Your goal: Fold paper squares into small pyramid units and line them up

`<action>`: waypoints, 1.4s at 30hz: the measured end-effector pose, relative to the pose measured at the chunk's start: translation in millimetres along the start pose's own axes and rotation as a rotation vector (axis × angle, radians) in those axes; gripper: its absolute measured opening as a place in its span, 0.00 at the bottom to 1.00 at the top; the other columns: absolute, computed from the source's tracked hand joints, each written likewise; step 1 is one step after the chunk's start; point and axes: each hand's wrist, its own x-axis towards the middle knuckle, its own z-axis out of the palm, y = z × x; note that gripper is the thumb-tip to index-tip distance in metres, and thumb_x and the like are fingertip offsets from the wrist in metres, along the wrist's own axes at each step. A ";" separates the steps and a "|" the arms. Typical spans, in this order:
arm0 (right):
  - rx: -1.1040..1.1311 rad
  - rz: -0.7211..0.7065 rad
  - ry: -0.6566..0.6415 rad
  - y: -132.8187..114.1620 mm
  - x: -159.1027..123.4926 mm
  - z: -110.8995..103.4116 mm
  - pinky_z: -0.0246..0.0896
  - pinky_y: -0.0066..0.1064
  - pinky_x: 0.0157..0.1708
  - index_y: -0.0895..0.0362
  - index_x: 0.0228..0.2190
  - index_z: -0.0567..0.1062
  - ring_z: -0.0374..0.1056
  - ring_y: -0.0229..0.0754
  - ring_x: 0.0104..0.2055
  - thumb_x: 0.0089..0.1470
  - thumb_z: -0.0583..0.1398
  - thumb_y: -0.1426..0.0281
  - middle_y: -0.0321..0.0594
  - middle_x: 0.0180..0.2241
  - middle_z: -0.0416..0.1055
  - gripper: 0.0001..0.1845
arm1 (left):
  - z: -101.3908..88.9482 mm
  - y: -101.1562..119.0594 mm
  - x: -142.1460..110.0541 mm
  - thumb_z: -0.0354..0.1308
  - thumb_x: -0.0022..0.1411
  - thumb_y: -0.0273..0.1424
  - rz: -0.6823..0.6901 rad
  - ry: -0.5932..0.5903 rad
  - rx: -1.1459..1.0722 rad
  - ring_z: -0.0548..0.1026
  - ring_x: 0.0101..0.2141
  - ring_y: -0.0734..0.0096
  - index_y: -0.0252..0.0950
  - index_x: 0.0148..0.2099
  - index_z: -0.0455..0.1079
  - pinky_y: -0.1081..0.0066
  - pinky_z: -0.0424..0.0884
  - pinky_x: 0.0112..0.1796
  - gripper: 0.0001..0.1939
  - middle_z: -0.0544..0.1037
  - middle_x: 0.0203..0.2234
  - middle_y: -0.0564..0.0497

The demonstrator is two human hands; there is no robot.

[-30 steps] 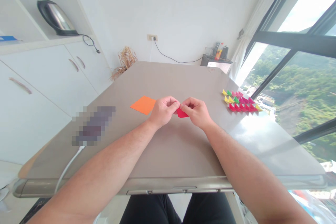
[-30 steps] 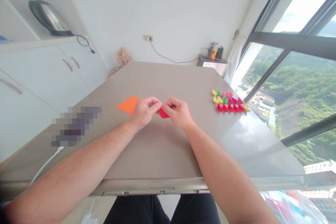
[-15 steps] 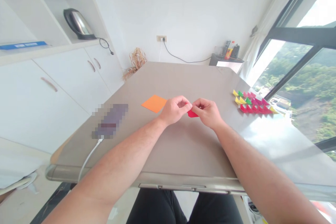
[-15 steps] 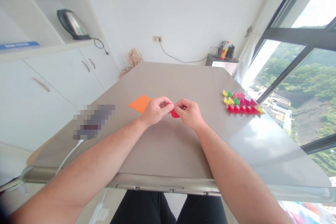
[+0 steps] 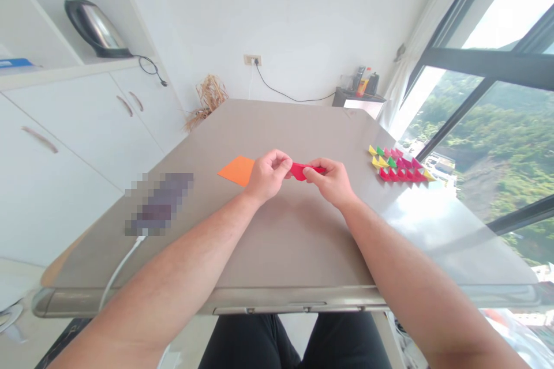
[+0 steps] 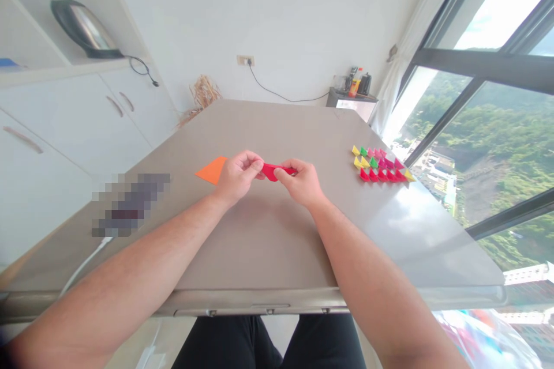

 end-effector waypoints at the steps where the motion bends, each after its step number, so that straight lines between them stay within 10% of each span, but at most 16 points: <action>1: 0.011 0.000 -0.004 -0.4 -0.1 0.0 0.57 0.31 0.27 0.57 0.29 0.80 0.66 0.39 0.28 0.49 0.65 0.61 0.38 0.26 0.76 0.11 | 0.0 -0.2 -0.1 0.62 0.63 0.43 0.000 0.002 0.007 0.79 0.28 0.69 0.37 0.35 0.70 0.67 0.77 0.34 0.14 0.80 0.28 0.51; 42: 0.116 -0.047 0.005 9.1 3.8 -0.5 0.64 0.33 0.32 0.55 0.28 0.81 0.71 0.41 0.30 0.49 0.67 0.61 0.38 0.25 0.77 0.10 | -2.9 10.9 0.5 0.67 0.57 0.41 -0.046 -0.041 0.093 0.79 0.32 0.65 0.37 0.32 0.78 0.65 0.73 0.38 0.11 0.82 0.28 0.50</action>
